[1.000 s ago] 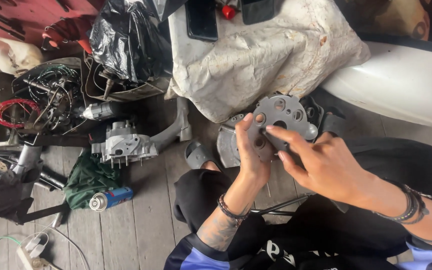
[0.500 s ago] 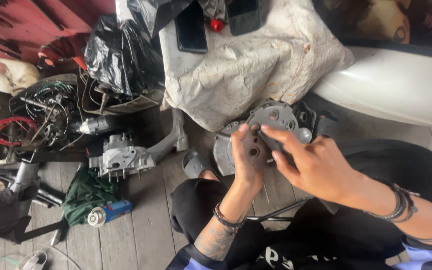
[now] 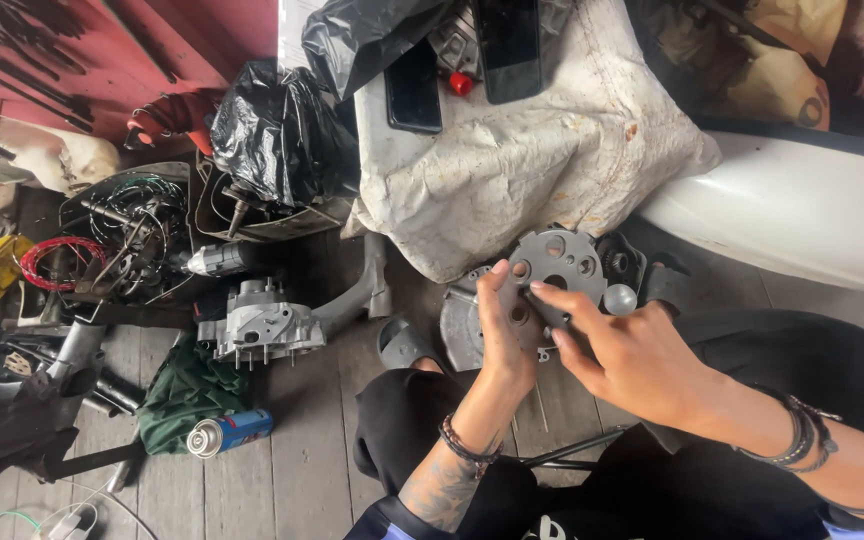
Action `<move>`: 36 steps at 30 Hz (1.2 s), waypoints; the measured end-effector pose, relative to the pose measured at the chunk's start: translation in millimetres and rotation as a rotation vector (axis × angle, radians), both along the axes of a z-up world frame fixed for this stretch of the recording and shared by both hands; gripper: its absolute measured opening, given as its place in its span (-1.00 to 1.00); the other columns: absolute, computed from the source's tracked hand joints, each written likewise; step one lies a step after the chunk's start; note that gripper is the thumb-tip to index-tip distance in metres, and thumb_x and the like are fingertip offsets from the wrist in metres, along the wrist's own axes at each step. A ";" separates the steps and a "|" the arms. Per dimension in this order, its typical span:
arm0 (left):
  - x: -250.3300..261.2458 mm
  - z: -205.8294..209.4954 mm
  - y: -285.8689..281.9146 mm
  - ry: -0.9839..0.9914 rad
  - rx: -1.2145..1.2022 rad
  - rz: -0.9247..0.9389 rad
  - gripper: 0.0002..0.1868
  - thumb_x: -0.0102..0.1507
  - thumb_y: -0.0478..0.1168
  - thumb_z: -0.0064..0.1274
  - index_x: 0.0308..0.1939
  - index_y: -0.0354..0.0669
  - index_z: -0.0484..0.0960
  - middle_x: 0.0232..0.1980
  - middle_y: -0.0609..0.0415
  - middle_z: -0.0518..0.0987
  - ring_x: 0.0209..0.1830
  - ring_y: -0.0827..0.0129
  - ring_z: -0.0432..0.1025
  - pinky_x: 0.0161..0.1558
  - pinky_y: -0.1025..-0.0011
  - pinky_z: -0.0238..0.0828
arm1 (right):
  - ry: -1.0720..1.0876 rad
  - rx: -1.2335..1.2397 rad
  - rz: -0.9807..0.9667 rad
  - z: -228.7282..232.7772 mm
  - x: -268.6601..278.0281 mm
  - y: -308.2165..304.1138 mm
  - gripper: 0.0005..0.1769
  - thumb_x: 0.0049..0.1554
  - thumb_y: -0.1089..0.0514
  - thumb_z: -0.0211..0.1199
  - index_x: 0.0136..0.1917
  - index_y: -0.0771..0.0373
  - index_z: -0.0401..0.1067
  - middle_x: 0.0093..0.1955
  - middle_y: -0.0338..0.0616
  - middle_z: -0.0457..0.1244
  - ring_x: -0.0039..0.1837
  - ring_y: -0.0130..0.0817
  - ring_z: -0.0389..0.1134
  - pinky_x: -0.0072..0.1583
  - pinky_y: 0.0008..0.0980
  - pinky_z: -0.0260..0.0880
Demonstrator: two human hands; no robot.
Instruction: The person holds a circular metal mechanical part with multiple holes and uses a small tool to scrape and clean the edges and surfaces. The person rotates the part to access different areas while sitting on the floor.
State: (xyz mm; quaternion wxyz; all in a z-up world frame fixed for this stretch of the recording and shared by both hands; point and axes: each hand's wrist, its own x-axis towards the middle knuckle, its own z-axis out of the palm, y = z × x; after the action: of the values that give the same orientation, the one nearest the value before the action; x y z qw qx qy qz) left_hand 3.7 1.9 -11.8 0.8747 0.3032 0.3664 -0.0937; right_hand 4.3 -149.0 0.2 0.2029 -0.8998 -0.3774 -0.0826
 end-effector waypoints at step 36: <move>-3.9 -0.3 -1.6 -0.106 -0.022 -0.029 -0.58 0.27 0.15 -0.13 -0.18 -0.07 0.63 -0.16 0.07 0.66 -0.11 0.31 0.52 -0.06 0.38 0.44 | 0.085 0.115 -0.033 13.3 15.4 -7.1 -0.45 0.23 0.13 0.18 0.47 0.16 0.26 -0.60 -0.39 0.09 -0.62 -0.53 0.03 -0.46 -0.48 0.08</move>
State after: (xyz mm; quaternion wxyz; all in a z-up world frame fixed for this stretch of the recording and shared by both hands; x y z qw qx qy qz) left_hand -0.2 0.3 -12.1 0.8948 0.3033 0.3139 -0.0941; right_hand 19.7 -156.1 13.4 0.2688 -0.8953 -0.3482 -0.0694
